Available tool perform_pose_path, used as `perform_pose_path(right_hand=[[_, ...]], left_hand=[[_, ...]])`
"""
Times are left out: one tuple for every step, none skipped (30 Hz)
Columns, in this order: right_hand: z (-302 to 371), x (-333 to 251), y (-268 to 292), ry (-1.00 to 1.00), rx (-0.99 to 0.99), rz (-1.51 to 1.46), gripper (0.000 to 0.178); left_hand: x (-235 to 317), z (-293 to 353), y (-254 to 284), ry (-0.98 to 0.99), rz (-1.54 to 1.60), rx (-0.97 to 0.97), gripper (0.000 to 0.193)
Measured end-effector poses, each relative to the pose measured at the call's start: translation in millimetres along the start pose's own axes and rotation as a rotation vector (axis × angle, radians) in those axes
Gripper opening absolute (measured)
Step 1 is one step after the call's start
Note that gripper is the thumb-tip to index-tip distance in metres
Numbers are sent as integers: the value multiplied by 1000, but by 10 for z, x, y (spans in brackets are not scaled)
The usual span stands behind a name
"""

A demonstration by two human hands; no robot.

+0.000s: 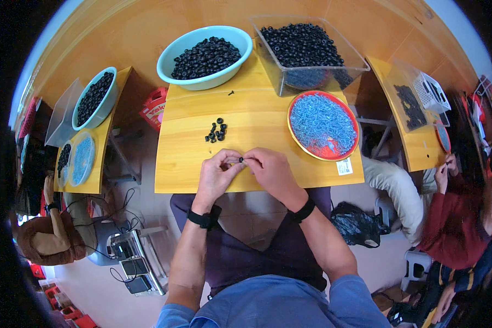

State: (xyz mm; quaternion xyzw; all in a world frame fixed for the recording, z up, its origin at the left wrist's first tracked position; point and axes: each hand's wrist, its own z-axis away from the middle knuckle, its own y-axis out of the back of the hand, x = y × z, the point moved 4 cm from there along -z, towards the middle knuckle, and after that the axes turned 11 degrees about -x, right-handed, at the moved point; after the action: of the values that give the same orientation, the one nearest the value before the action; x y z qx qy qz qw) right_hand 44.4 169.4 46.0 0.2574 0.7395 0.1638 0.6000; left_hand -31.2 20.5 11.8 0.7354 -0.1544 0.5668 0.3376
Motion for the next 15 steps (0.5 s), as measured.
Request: perform_pose_path(right_hand=[[-16,-7,6,-59,-9,-39,10],[-32,-8,4,-118,-18,-77,10],[-43,-12,19,-116,-22,-75,10],[-59,-9,32,-126,-36,-49,11],[-73,-6,36,-136,-48,-23,11],[-92,-23,28,-130,-53,-22,11],[-108,-37,22,-121,-50,-50,9],[-124,-48,19,-111,-47,-78,8],[-141,-46,14,-108,-50,-76,8],[-162,-18,2,-137,-70,-116,9],[-183,2,-4,-167,-90,-156,10],[-207,-15,21,-164,-92,-154,10],[-236,-54,40,-146,-136,-124,11],[-272,-80,45,-129,-179,-95,12],[-310,-72,67,-127,-178,-92,12]], left_hand=[[6,0,-2,-14,22,-3,18],[12,2,6,-28,44,-5,18],[45,-3,8,-28,46,0,18],[68,-6,4,22,60,-29,18],[73,-9,-5,71,75,-57,18],[69,-4,5,70,76,-49,18],[48,0,9,67,101,-40,18],[28,3,13,65,127,-31,18],[11,4,13,63,128,-26,18],[0,6,16,46,137,-10,18],[-12,11,20,28,146,5,18],[-12,11,25,26,147,8,18],[-9,12,35,8,171,25,17],[-5,15,48,-9,194,42,17],[-2,10,41,-13,196,42,17]])
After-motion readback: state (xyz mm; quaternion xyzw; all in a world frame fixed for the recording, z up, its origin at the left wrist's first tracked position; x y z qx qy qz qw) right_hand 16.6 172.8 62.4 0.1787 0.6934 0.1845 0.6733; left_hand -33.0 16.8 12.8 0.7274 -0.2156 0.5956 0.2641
